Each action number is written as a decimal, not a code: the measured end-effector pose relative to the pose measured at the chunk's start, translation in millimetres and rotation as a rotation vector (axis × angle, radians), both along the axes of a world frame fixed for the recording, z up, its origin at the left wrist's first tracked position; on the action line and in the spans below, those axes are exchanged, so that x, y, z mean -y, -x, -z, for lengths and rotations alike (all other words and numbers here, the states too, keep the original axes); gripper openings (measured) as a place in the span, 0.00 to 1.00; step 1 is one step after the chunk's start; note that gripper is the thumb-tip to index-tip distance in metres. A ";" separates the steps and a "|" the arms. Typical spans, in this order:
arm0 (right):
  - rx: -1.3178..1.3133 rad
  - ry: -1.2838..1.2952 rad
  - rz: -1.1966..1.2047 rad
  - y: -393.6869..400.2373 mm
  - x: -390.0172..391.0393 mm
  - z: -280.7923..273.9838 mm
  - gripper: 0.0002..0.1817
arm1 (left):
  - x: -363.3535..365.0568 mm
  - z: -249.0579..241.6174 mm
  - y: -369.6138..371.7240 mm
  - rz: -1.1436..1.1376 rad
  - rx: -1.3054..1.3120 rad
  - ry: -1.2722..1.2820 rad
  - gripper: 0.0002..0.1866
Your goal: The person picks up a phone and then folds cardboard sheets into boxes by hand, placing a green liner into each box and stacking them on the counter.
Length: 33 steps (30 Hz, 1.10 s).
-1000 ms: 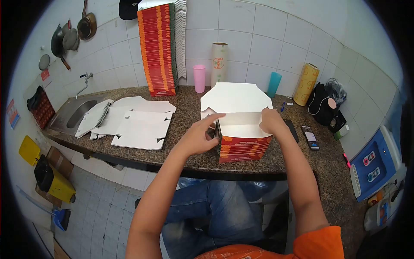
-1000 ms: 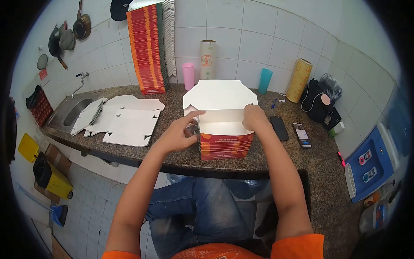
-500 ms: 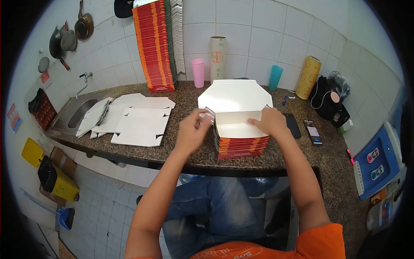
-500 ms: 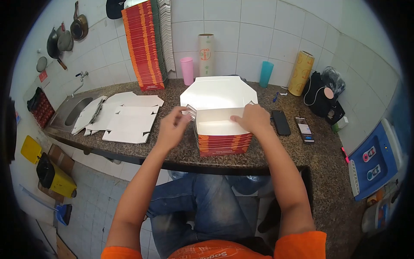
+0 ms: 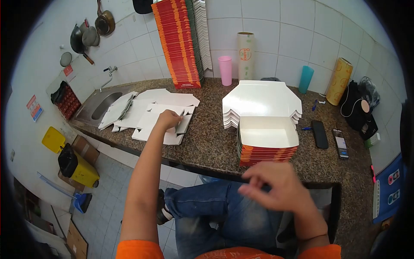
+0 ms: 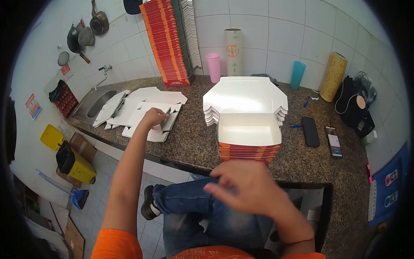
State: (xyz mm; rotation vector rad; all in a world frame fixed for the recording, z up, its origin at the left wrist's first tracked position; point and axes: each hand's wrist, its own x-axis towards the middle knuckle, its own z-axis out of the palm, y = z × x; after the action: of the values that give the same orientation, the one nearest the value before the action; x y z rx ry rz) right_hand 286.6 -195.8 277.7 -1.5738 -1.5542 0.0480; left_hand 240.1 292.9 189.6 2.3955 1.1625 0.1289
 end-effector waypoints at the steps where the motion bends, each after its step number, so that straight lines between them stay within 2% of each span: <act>1: 0.012 0.028 -0.105 9.3 -5.7 3.3 0.14 | -2.1 1.0 1.9 -0.005 -0.006 -0.002 0.24; 2: 0.005 0.025 -0.109 19.0 -11.8 6.2 0.14 | -5.2 3.5 3.4 -0.080 0.094 0.128 0.21; 3: 0.002 0.009 -0.224 28.6 -18.2 8.6 0.14 | -8.6 4.6 4.9 -0.155 0.196 0.255 0.18; 4: 0.004 -0.012 -0.338 35.3 -23.9 10.3 0.14 | -13.7 5.8 7.8 -0.114 0.208 0.229 0.15; 7: 0.049 -0.091 -0.316 45.7 -39.7 19.9 0.13 | -31.4 -1.3 19.9 -0.160 0.321 0.152 0.13; 9: -0.004 -0.096 -0.292 46.7 -52.2 25.4 0.14 | 1.1 -34.5 41.5 -0.212 0.665 -0.010 0.19; 10: 0.012 -0.207 -0.175 45.5 -61.7 32.2 0.16 | -5.2 -41.8 55.7 -0.137 0.737 -0.175 0.20; 11: 0.027 -0.317 -0.058 46.2 -68.5 35.4 0.18 | 41.4 -71.9 67.7 -0.124 0.872 -0.209 0.21; 12: 0.001 -0.299 -0.049 48.9 -72.1 34.5 0.25 | 54.1 -79.4 84.6 -0.131 0.940 0.021 0.19; 13: -0.003 -0.300 -0.058 52.4 -79.6 32.4 0.25 | 92.4 -91.8 98.9 -0.057 1.072 0.163 0.18; 14: 0.060 -0.400 -0.061 56.3 -89.7 30.7 0.27 | 138.4 -99.8 109.4 0.018 1.201 0.306 0.17; 15: 0.120 -0.500 -0.063 61.4 -98.3 33.0 0.30 | 167.6 -95.5 123.2 0.002 1.262 0.423 0.18; 17: 0.158 -0.514 -0.134 69.1 -111.5 49.3 0.30 | 238.3 -89.7 143.2 0.012 1.436 0.630 0.18; 19: 0.431 -0.546 -0.182 74.8 -114.4 52.6 0.28 | 282.0 -68.1 162.6 0.008 1.580 0.739 0.18; 21: 0.383 -0.565 -0.245 84.9 -111.8 51.2 0.29 | 299.8 -40.0 177.9 -0.072 1.635 0.677 0.17; 23: 0.150 -0.527 -0.256 98.2 -110.5 51.3 0.30 | 311.9 -11.3 195.5 -0.012 1.636 0.644 0.16; 27: 0.218 -0.398 -0.369 113.6 -101.6 57.0 0.32 | 320.8 0.9 213.7 -0.203 1.707 0.786 0.15; 29: 0.216 -0.384 -0.351 125.1 -98.9 68.0 0.31 | 335.2 10.3 224.6 -0.192 1.688 0.855 0.13; 31: 0.107 -0.415 -0.097 135.5 -101.8 84.6 0.29 | 365.8 21.4 218.1 -0.321 1.659 0.805 0.13; 32: 0.008 -0.432 -0.111 139.0 -104.6 93.6 0.27 | 372.4 29.9 221.1 -0.226 1.696 0.798 0.13; 33: 0.008 -0.427 -0.109 146.7 -102.4 97.4 0.27 | 371.0 39.7 226.7 -0.229 1.694 0.803 0.13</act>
State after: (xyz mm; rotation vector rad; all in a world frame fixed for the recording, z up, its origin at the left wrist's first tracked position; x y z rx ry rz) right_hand 139.8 -93.4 180.3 -1.1555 -1.5341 -0.2169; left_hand 13.5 -78.2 149.9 0.7776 0.3927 1.1821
